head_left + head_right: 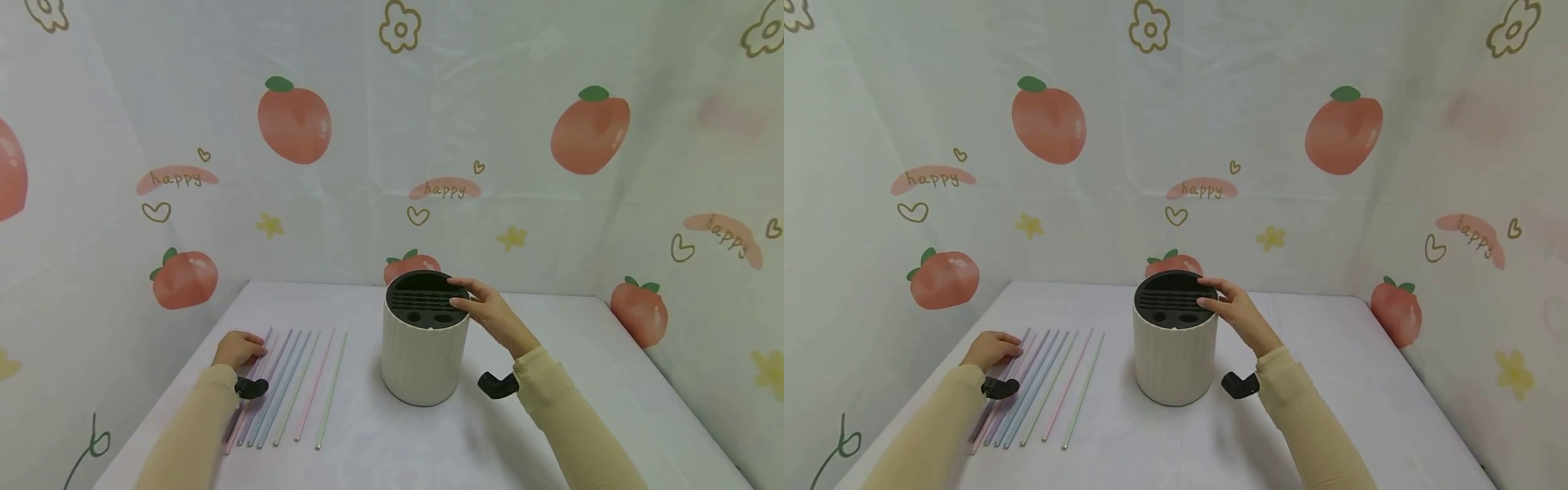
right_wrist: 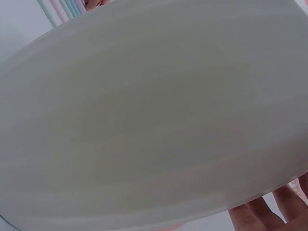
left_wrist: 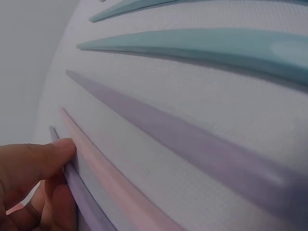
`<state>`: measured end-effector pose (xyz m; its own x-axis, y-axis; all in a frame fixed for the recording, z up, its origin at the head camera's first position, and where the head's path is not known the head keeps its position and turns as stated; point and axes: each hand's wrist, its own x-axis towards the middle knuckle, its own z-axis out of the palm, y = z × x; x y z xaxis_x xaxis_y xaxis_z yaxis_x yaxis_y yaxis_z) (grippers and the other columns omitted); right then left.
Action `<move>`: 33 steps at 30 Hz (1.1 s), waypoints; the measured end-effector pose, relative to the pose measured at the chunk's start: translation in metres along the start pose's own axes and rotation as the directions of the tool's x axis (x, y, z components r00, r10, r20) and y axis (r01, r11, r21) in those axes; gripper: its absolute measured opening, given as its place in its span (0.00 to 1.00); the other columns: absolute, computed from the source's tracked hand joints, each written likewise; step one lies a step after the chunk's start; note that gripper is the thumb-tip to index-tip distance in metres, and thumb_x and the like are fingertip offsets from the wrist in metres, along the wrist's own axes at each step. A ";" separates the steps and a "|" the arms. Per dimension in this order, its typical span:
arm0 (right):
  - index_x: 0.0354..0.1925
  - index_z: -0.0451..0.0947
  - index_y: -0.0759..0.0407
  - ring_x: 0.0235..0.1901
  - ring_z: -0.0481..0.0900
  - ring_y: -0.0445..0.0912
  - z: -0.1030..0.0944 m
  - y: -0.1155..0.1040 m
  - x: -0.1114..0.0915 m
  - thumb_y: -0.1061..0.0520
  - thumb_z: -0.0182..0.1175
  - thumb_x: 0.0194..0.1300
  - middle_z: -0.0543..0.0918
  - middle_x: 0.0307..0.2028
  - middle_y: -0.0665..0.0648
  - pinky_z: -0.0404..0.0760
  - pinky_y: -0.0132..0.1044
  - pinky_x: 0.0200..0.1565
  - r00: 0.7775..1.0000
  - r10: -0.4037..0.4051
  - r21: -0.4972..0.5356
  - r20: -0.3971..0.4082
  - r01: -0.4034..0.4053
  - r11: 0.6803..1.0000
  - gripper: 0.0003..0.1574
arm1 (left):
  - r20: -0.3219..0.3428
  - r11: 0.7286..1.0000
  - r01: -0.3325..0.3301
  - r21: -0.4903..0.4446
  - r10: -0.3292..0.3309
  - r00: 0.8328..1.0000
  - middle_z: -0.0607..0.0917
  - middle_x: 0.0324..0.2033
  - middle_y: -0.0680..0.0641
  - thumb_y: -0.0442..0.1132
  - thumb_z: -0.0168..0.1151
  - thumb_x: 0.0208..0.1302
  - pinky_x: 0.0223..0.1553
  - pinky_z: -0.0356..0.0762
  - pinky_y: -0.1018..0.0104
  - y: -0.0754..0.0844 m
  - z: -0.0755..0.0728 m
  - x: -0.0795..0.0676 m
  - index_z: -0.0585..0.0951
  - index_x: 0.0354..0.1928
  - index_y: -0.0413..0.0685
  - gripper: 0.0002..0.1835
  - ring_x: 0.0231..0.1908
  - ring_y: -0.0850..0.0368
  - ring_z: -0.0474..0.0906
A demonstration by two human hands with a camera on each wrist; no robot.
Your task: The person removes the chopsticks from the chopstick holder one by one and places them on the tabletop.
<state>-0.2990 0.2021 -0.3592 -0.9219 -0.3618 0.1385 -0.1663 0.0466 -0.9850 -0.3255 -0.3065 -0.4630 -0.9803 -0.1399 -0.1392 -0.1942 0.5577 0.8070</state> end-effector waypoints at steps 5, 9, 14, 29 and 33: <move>0.69 0.60 0.64 0.55 0.74 0.36 0.001 0.000 0.000 0.61 0.57 0.69 0.59 0.71 0.63 0.72 0.23 0.56 1.000 0.000 -0.002 0.005 0.000 1.000 0.34 | -0.001 1.000 0.006 0.005 -0.006 1.000 0.83 0.27 0.46 0.30 0.68 0.51 0.27 0.78 0.69 -0.001 0.000 -0.001 0.82 0.39 0.27 0.14 0.25 0.58 0.76; 0.69 0.60 0.64 0.56 0.73 0.36 0.001 0.001 0.001 0.61 0.58 0.69 0.59 0.71 0.62 0.72 0.23 0.57 1.000 0.001 -0.002 0.007 -0.001 1.000 0.34 | -0.002 1.000 0.016 0.001 -0.016 1.000 0.83 0.26 0.47 0.30 0.68 0.51 0.27 0.78 0.70 -0.001 -0.001 -0.003 0.82 0.39 0.27 0.14 0.25 0.59 0.76; 0.69 0.60 0.64 0.57 0.72 0.37 0.001 0.001 0.001 0.60 0.58 0.69 0.59 0.71 0.62 0.71 0.25 0.59 1.000 0.000 -0.015 0.011 0.000 1.000 0.34 | -0.002 1.000 0.019 -0.011 -0.019 1.000 0.83 0.28 0.45 0.30 0.69 0.52 0.27 0.78 0.71 0.001 -0.003 -0.006 0.81 0.40 0.26 0.14 0.25 0.60 0.75; 0.69 0.62 0.57 0.63 0.71 0.49 -0.004 -0.005 -0.006 0.53 0.58 0.70 0.65 0.68 0.63 0.62 0.52 0.69 0.999 -0.021 -0.140 -0.049 0.014 0.990 0.33 | 0.074 0.989 -0.118 -0.092 0.125 0.989 0.80 0.52 0.34 0.39 0.62 0.66 0.48 0.83 0.64 0.066 -0.003 -0.008 0.74 0.57 0.29 0.23 0.47 0.48 0.80; 0.69 0.62 0.59 0.71 0.58 0.58 -0.008 -0.010 -0.009 0.53 0.56 0.71 0.62 0.71 0.63 0.58 0.60 0.69 0.990 -0.096 -0.210 -0.102 0.073 0.975 0.32 | 0.092 0.974 -0.206 -0.094 0.214 0.972 0.76 0.56 0.32 0.41 0.59 0.69 0.54 0.80 0.60 0.102 -0.002 -0.014 0.73 0.59 0.31 0.23 0.53 0.45 0.77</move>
